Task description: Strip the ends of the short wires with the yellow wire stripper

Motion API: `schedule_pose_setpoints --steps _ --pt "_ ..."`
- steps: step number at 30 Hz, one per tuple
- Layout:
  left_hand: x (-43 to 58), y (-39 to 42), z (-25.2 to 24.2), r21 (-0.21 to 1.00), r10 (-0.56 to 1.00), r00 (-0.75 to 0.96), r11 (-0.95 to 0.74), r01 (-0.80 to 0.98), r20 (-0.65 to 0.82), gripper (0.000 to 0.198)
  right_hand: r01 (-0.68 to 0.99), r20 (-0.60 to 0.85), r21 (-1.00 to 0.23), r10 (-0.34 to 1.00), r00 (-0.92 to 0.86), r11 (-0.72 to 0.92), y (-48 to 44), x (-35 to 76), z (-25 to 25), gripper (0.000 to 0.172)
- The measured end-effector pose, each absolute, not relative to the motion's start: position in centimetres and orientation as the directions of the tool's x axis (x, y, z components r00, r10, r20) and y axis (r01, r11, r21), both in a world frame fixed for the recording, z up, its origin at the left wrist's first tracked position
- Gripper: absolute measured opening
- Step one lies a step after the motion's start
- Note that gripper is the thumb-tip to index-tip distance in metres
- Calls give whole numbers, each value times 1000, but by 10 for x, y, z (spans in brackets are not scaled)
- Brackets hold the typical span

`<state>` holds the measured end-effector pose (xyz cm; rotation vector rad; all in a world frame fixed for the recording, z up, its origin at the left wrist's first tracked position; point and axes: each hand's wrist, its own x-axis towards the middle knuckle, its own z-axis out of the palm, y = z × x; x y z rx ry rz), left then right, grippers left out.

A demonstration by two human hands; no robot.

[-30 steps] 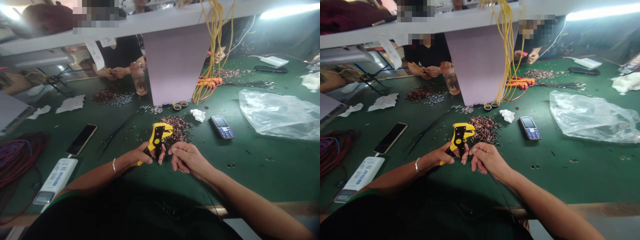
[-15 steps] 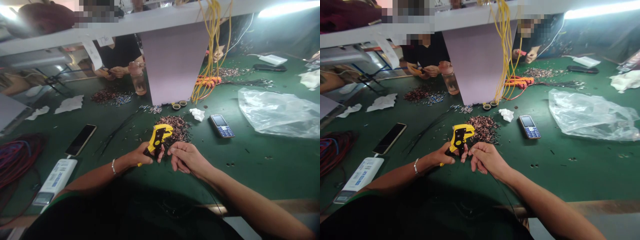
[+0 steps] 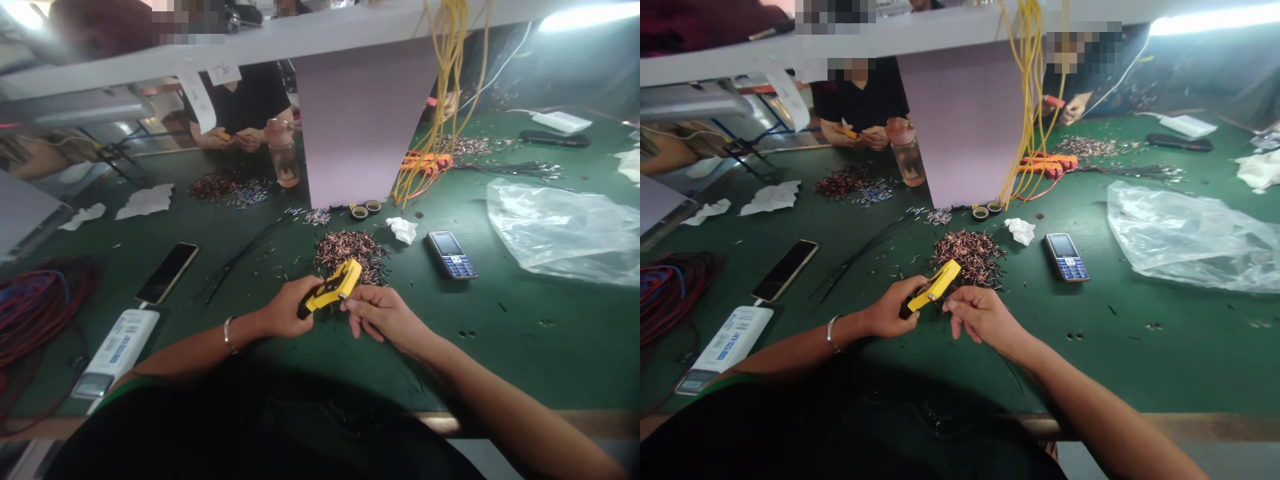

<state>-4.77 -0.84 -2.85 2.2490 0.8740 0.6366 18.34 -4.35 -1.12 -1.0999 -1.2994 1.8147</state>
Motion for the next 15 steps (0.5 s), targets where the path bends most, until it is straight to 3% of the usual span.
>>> schedule_pose_setpoints --steps 6,15 --pt "-47 -12 -29 474 666 662 -732 489 344 54 29 -181 -982 884 -431 -187 -39 187 -18 29" --pt "-48 -15 -29 450 655 667 -745 492 355 51 44 -187 -982 889 -417 -186 -38 188 -25 30"
